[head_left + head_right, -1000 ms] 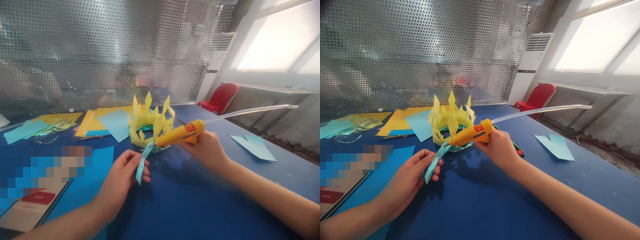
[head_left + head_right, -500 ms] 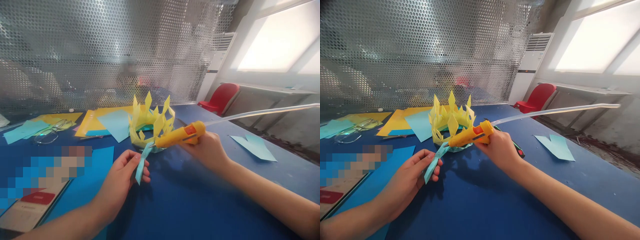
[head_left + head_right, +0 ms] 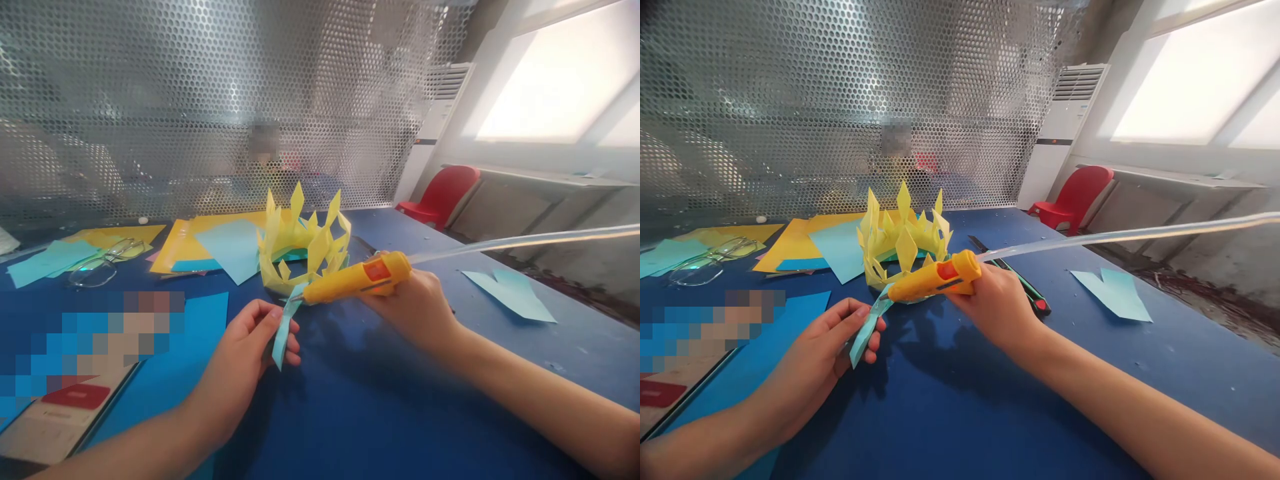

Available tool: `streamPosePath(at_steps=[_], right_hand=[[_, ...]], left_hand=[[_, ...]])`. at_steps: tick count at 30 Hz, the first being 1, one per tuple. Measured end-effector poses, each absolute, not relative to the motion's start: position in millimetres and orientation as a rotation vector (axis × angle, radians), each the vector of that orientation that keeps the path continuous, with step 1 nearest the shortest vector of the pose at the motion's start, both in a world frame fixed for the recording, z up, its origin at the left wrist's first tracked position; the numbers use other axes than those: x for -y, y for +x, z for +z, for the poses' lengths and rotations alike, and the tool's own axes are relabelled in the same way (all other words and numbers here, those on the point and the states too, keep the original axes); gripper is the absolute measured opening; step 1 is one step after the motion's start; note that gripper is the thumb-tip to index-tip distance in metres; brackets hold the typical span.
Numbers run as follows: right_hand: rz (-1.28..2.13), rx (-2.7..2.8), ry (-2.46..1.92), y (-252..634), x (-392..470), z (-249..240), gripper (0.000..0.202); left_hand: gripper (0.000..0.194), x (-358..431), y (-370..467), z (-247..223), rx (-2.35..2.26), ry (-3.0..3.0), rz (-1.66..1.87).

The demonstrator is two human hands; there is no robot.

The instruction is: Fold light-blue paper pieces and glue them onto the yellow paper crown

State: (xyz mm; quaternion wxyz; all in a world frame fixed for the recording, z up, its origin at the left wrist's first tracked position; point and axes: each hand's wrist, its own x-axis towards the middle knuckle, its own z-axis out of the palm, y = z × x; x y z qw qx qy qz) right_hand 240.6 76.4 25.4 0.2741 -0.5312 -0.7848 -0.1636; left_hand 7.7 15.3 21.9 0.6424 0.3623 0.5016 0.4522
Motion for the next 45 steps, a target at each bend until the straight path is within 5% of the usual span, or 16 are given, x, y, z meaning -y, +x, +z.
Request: streamPosePath(at_steps=[45], right_hand=[[-0.668, 2.138, -1.126, 238, -70, 26, 0.036]], left_hand=[[0.024, -17, 9, 22, -1.149, 0.83, 1.038]])
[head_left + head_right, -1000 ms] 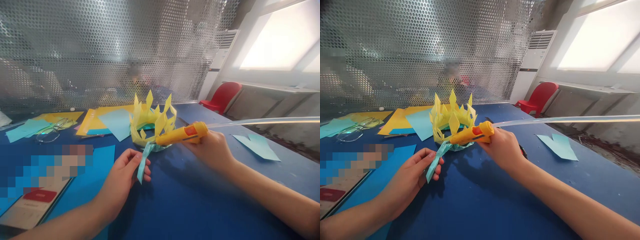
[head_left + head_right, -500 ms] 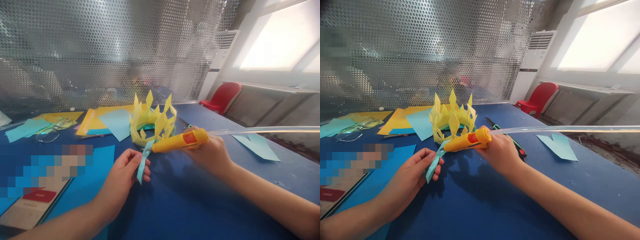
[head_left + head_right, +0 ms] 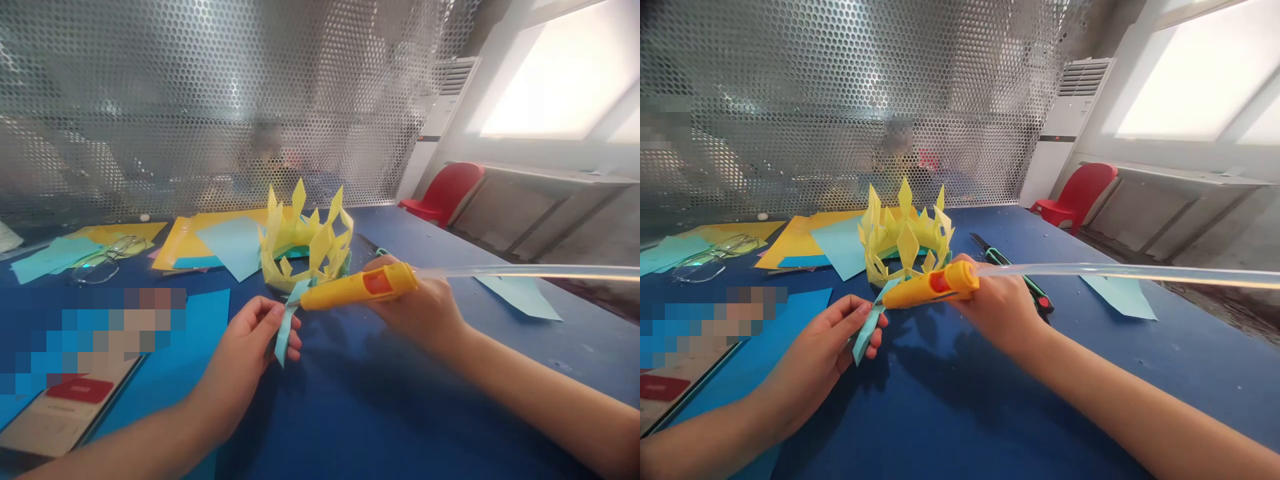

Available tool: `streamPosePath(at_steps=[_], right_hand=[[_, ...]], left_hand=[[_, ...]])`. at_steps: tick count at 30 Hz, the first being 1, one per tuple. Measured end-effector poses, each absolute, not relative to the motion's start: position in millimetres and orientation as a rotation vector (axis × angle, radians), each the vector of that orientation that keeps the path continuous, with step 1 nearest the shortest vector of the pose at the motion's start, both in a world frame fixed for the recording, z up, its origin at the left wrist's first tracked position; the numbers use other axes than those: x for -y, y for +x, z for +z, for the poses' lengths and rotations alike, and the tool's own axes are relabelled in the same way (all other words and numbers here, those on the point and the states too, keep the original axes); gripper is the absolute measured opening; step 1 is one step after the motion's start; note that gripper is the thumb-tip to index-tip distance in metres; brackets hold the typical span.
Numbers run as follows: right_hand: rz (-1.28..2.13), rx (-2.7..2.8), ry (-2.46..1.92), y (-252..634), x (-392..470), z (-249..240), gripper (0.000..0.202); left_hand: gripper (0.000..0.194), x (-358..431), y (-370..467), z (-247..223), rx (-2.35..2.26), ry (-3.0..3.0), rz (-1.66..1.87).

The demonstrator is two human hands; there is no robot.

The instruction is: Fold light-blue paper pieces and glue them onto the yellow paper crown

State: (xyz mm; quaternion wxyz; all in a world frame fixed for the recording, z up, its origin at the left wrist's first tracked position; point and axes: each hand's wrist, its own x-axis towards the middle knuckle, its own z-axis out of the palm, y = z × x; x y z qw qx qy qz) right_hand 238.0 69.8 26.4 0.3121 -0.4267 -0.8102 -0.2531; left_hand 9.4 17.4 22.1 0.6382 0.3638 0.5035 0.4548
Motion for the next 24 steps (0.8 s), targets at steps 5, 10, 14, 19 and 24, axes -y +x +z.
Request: streamPosePath(at_steps=[5, 10, 14, 19, 24], right_hand=[[-0.681, 2.122, -1.21, 253, -78, 19, 0.028], [-0.681, 2.086, -1.258, 252, -83, 21, 0.029], [-0.655, 2.084, -1.251, 249, -81, 26, 0.034], [-0.616, 2.103, -1.207, 246, -74, 29, 0.034], [-0.591, 2.092, -1.173, 237, -69, 32, 0.026]], left_hand=[[0.026, -16, 10, 24, -1.16, 0.82, 1.039], [0.025, -16, 10, 23, -1.153, 0.82, 1.042], [0.024, -15, 9, 22, -1.144, 0.829, 1.045], [0.025, -16, 7, 21, -1.14, 0.834, 1.04], [0.024, -17, 8, 22, -1.15, 0.834, 1.034]])
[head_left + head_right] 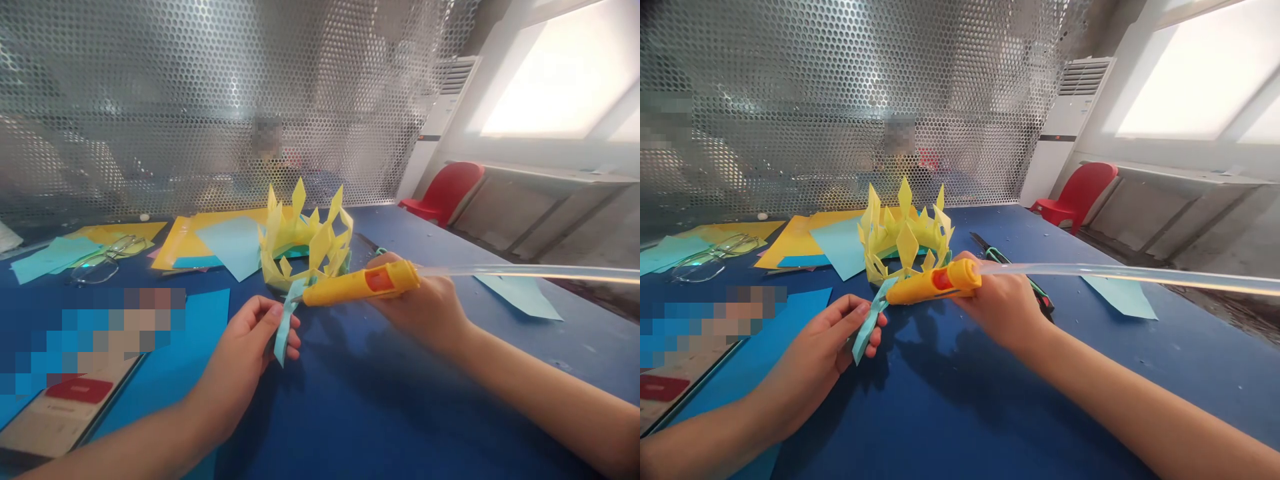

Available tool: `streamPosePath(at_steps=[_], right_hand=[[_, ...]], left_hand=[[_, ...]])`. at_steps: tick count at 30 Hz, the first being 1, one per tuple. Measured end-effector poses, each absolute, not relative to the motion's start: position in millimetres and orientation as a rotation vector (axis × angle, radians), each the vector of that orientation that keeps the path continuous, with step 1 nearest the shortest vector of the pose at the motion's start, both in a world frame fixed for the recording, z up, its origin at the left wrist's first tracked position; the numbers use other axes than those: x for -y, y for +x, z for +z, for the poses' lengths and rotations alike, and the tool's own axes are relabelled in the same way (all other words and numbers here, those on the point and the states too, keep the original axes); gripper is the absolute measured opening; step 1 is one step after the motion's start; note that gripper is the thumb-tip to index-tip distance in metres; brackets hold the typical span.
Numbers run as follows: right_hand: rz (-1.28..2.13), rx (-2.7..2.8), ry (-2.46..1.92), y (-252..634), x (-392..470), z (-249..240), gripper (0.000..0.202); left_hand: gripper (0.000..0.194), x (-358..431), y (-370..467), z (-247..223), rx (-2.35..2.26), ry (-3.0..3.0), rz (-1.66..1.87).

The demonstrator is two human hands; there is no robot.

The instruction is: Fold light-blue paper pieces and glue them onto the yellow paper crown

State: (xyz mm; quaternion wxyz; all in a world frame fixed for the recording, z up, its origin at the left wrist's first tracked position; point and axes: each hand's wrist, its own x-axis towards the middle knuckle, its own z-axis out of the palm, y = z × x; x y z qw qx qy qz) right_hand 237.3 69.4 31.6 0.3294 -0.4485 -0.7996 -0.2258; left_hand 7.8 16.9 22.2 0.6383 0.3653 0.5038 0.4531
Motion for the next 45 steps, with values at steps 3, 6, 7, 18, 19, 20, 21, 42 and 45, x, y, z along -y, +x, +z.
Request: streamPosePath(at_steps=[3, 6, 7, 18, 19, 20, 21, 42, 45], right_hand=[[-0.562, 2.125, -1.144, 233, -67, 34, 0.027], [-0.54, 2.152, -1.124, 231, -66, 35, 0.029], [-0.538, 2.149, -1.126, 231, -66, 36, 0.029], [-0.613, 1.991, -1.285, 241, -71, 32, 0.019], [-0.613, 1.991, -1.29, 242, -72, 31, 0.019], [-0.61, 1.994, -1.292, 242, -72, 31, 0.019], [-0.606, 2.001, -1.287, 242, -72, 30, 0.019], [-0.596, 2.046, -1.319, 245, -73, 31, 0.02], [-0.597, 2.057, -1.314, 245, -73, 30, 0.021]], left_hand=[[0.024, -17, 9, 24, -1.158, 0.826, 1.033], [0.024, -17, 10, 25, -1.161, 0.824, 1.034], [0.024, -17, 10, 24, -1.162, 0.822, 1.036], [0.025, -17, 11, 25, -1.163, 0.818, 1.041], [0.025, -17, 11, 25, -1.162, 0.819, 1.043], [0.025, -17, 11, 25, -1.162, 0.82, 1.045], [0.025, -17, 11, 24, -1.161, 0.82, 1.046], [0.025, -16, 10, 24, -1.163, 0.82, 1.04], [0.025, -16, 10, 24, -1.159, 0.823, 1.037]])
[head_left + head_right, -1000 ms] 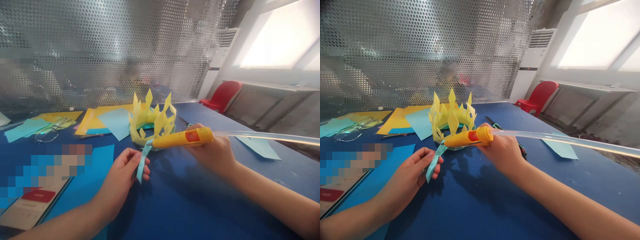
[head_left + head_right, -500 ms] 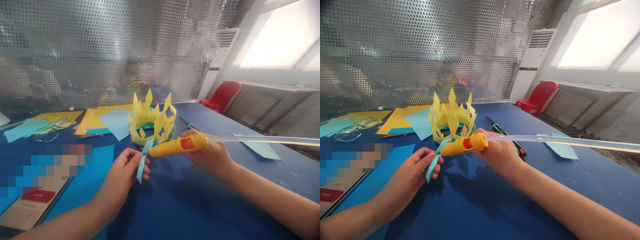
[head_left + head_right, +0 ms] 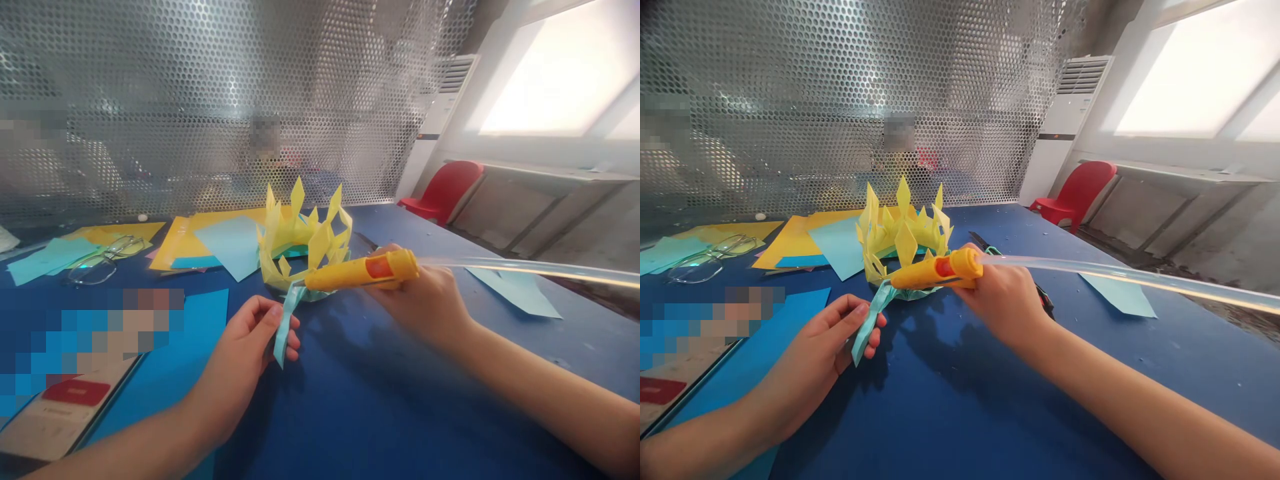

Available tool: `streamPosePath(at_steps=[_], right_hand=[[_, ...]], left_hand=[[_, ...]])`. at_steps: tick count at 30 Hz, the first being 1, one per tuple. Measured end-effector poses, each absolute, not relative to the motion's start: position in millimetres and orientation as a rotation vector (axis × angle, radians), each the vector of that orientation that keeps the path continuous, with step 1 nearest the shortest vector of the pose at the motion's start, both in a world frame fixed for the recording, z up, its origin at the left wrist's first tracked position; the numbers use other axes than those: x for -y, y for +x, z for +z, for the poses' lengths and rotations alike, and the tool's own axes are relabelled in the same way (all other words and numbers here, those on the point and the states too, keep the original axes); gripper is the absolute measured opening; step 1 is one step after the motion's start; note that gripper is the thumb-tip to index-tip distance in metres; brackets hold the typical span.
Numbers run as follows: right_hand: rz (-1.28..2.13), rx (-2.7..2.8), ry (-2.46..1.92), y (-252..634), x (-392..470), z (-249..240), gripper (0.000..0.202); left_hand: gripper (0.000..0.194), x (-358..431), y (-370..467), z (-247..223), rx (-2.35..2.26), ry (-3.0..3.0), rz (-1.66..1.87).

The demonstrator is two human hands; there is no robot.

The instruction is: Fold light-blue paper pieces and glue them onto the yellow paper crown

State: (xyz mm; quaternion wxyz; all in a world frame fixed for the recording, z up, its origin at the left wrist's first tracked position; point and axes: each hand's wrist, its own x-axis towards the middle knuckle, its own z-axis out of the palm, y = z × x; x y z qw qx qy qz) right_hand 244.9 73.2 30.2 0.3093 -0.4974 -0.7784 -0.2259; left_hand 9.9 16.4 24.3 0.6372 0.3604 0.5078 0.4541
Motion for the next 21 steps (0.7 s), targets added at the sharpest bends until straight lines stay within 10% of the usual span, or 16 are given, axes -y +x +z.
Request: streamPosePath(at_steps=[21], right_hand=[[-0.676, 2.139, -0.843, 233, -72, 36, 0.035]], left_hand=[[0.024, -17, 10, 21, -1.168, 0.83, 1.052]])
